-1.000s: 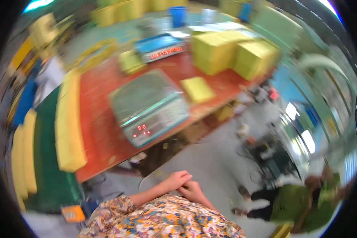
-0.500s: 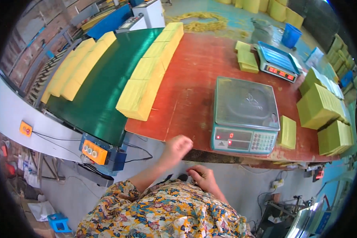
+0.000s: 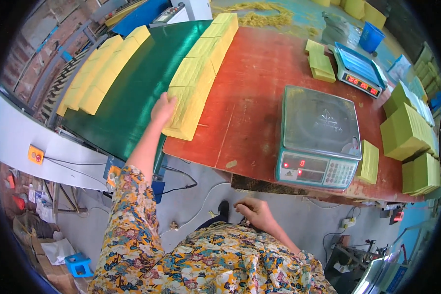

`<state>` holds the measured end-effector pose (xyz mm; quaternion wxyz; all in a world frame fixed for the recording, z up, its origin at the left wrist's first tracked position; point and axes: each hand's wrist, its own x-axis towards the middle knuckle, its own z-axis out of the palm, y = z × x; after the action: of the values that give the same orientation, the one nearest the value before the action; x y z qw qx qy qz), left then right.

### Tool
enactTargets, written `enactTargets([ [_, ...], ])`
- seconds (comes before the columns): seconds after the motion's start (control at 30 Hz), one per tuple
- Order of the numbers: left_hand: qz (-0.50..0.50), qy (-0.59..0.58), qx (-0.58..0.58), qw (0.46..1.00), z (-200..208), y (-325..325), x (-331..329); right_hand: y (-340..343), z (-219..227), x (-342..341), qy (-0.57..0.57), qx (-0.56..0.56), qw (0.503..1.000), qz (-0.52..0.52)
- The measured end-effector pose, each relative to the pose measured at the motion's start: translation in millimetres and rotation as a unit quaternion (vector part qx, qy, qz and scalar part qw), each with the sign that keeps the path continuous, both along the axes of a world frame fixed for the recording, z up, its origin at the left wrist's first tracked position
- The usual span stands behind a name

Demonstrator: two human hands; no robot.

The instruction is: Weigh stacks of paper on a digital scale and move them to a conveyor belt.

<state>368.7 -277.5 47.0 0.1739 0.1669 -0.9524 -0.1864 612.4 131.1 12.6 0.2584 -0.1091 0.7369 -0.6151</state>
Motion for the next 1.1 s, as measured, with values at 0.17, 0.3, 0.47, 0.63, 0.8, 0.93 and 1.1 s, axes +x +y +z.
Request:
enactTargets([
  [0.17, -0.011, -0.086, -0.065, 0.994, 16.5, 64.9, 39.8, -36.3, -18.6, 20.8, -0.073, -0.058, 0.995, -0.033],
  [0.3, -0.148, -0.083, -0.077, 0.982, 14.4, 119.1, 87.8, -66.5, -47.2, 21.3, -0.254, -0.245, 0.921, -0.165],
  [0.47, -0.291, -0.051, -0.059, 0.953, 18.5, 163.9, 121.6, -80.4, -69.7, 3.4, -0.260, -0.354, 0.861, -0.255],
  [0.63, -0.369, 0.105, -0.022, 0.923, 21.0, 147.2, 124.0, -92.8, -72.5, -15.3, -0.216, -0.413, 0.852, -0.240],
  [0.8, -0.375, 0.039, -0.090, 0.922, 36.5, 152.3, 143.6, -102.3, -58.4, -16.7, -0.224, -0.431, 0.838, -0.248],
  [0.93, -0.335, -0.037, 0.008, 0.942, 27.7, 145.0, 140.5, -99.9, -40.9, -10.6, -0.163, -0.402, 0.868, -0.244],
  [1.1, -0.249, -0.107, 0.673, 0.688, 0.2, 119.9, 122.1, -77.0, 10.9, -0.7, 0.061, -0.335, 0.907, -0.250],
])
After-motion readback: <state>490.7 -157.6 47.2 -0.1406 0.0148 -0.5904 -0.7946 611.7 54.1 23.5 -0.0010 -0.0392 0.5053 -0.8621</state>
